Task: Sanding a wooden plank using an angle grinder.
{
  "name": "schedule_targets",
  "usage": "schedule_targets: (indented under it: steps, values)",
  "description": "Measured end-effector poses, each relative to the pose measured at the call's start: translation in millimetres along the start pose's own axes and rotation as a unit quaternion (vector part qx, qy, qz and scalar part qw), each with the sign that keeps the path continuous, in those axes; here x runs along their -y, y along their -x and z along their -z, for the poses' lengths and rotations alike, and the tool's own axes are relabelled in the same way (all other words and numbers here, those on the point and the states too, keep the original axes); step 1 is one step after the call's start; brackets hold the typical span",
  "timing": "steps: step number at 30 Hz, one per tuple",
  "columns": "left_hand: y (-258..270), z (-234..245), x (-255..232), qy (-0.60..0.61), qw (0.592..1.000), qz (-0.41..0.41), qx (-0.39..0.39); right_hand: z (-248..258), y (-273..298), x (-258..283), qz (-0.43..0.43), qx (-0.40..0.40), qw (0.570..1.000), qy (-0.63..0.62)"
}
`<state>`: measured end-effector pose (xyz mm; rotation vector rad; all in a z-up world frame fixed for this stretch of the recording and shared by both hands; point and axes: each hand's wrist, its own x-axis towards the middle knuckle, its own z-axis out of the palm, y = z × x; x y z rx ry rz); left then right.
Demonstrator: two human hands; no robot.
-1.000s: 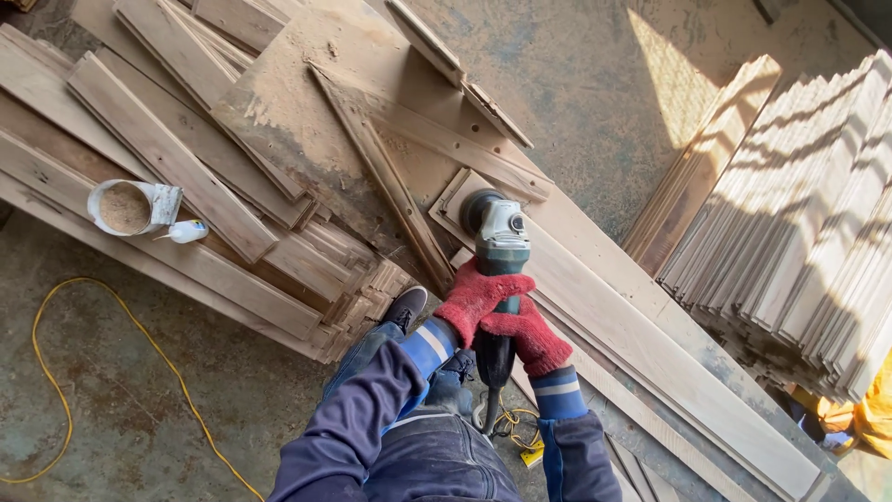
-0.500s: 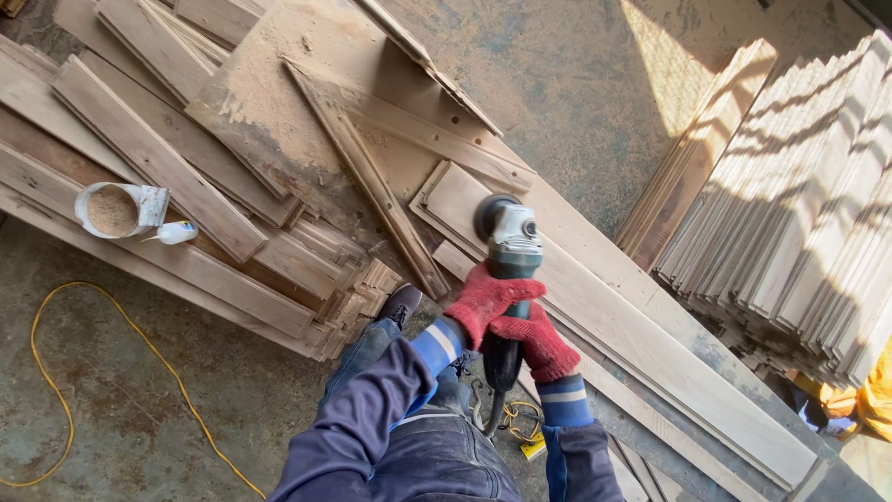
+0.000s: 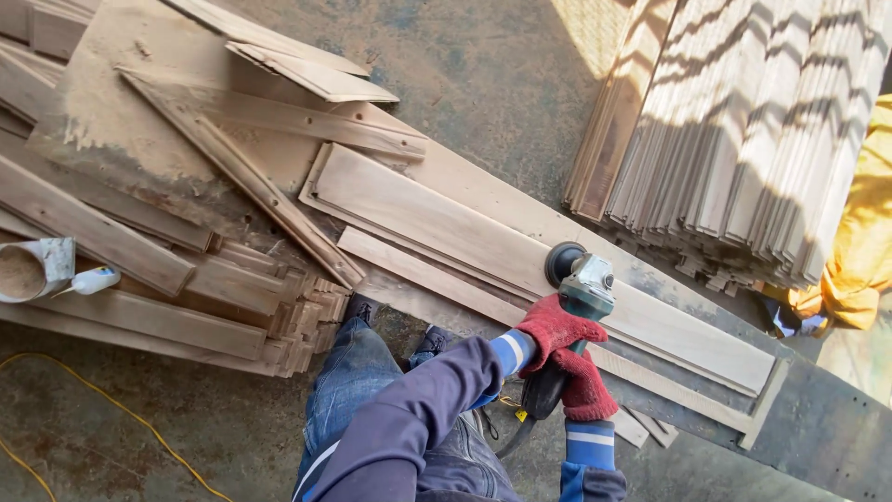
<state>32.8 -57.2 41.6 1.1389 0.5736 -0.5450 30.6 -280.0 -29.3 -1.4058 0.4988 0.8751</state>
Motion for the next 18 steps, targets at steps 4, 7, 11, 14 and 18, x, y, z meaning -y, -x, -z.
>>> schedule_targets:
  steps: [4,7,11,14,18]
  values:
    - [3,-12,-8,-0.005,1.000,0.013,0.018,14,2,-2,0.004,-0.016,1.000,-0.019]
    - [5,-4,-9,0.012,1.000,0.008,0.025,-2,3,4,0.001,0.005,1.000,0.000]
    - [6,19,-2,0.020,0.999,-0.017,-0.020,-50,11,23,-0.020,0.030,0.999,0.024]
    - [16,45,-1,0.048,0.997,-0.027,-0.046,-80,6,28,-0.044,0.027,0.997,0.056]
    - [-27,72,41,0.320,0.942,0.000,-0.104,-150,13,29,-0.001,-0.006,0.990,0.138]
